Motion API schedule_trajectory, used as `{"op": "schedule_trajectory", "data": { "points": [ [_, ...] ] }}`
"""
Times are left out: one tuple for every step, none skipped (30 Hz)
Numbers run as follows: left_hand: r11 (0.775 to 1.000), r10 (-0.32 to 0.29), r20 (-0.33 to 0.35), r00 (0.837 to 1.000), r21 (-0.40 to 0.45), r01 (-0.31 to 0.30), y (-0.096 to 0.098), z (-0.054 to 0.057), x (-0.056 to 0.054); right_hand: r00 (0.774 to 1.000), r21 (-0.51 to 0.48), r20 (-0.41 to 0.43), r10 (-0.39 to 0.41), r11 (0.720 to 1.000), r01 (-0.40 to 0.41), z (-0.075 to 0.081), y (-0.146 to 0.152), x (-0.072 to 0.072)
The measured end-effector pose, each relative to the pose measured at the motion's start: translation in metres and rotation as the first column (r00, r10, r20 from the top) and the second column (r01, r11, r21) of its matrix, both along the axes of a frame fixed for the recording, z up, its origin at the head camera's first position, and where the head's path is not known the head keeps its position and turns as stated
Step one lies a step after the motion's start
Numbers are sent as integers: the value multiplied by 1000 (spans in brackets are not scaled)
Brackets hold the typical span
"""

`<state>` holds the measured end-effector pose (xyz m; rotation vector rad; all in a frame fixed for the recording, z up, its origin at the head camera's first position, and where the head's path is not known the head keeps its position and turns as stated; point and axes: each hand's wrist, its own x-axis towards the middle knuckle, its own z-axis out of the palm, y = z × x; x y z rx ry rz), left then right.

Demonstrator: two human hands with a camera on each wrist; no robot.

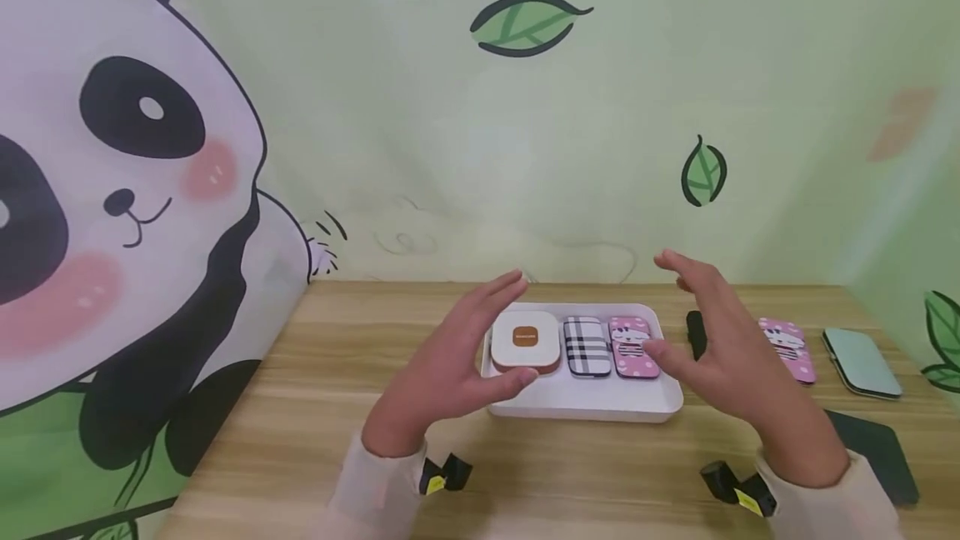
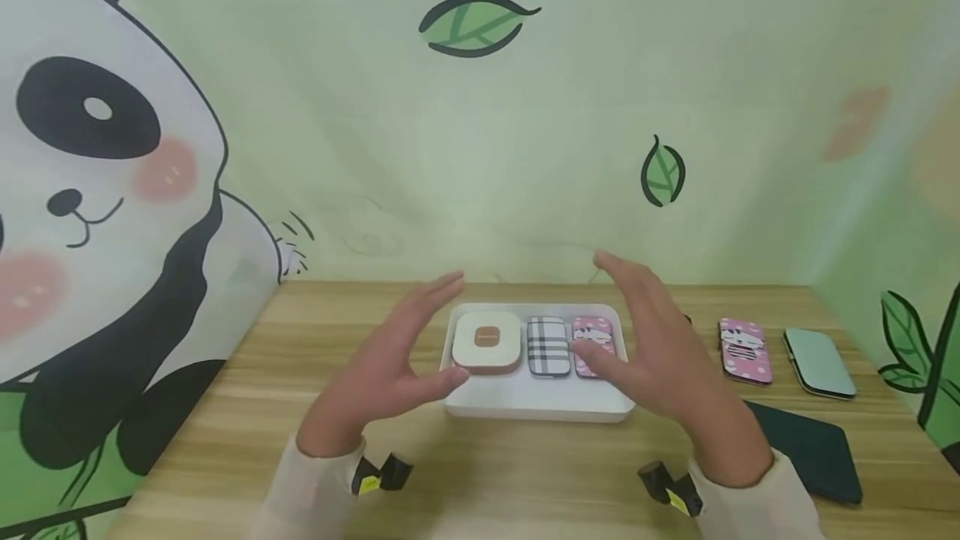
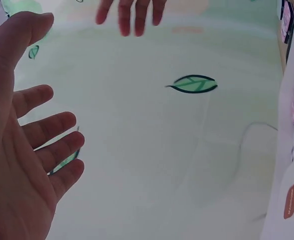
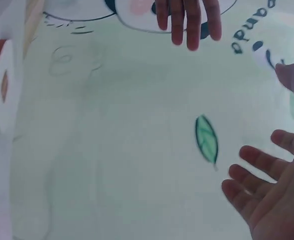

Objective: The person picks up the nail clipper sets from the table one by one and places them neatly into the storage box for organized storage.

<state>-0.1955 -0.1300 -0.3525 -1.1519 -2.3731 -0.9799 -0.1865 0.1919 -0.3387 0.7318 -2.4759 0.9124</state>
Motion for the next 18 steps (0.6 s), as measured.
{"op": "schedule_trajectory", "data": {
  "points": [
    [1000, -11, -20, 1000, 7, 12, 1, 1, 1, 999, -15, -35, 22, 1000, -23, 3, 0, 4],
    [1000, -19, -39, 999, 15, 20, 2, 3, 3, 996, -33, -76, 52, 998, -55, 5, 0, 7],
    [999, -31, -59, 998, 24, 33, 3, 4, 5, 988, -50, -125, 88, 994, -95, 7, -1, 9],
    [998, -42, -77, 996, 32, 45, 3, 6, 7, 977, -61, -175, 121, 989, -134, 9, -1, 11],
    [998, -53, -99, 994, 39, 57, 3, 8, 9, 961, -71, -227, 157, 982, -177, 11, -2, 12],
    [996, -66, -123, 990, 45, 72, 4, 10, 12, 941, -82, -278, 191, 972, -221, 13, -3, 14],
    [995, -76, -145, 986, 51, 84, 4, 13, 15, 917, -93, -329, 224, 959, -268, 15, -5, 15],
    [993, -86, -168, 982, 59, 97, 4, 15, 17, 890, -93, -384, 246, 949, -302, 17, -7, 17],
    [991, -101, -197, 975, 70, 117, 4, 17, 20, 863, -93, -431, 263, 938, -333, 20, -9, 20],
    [988, -114, -221, 969, 78, 134, 5, 19, 22, 842, -92, -463, 276, 930, -356, 24, -11, 24],
    [984, -129, -250, 960, 87, 155, 5, 21, 24, 821, -94, -493, 289, 920, -380, 28, -14, 27],
    [980, -144, -278, 950, 95, 176, 6, 23, 26, 802, -95, -517, 298, 912, -400, 31, -16, 31],
    [975, -157, -306, 939, 100, 196, 7, 25, 27, 785, -96, -538, 306, 903, -418, 35, -18, 34],
    [971, -168, -331, 928, 105, 213, 8, 27, 29, 770, -98, -555, 315, 895, -436, 37, -19, 37],
    [968, -176, -356, 918, 106, 227, 8, 29, 31, 757, -100, -567, 326, 885, -455, 39, -20, 40],
    [967, -180, -373, 910, 105, 234, 9, 31, 33, 749, -99, -573, 333, 879, -467, 41, -21, 41],
    [966, -180, -389, 903, 103, 237, 10, 32, 35, 738, -99, -584, 337, 873, -477, 42, -22, 42],
    [967, -176, -401, 899, 101, 235, 10, 33, 36, 730, -99, -594, 338, 870, -483, 43, -22, 42]
  ]
}}
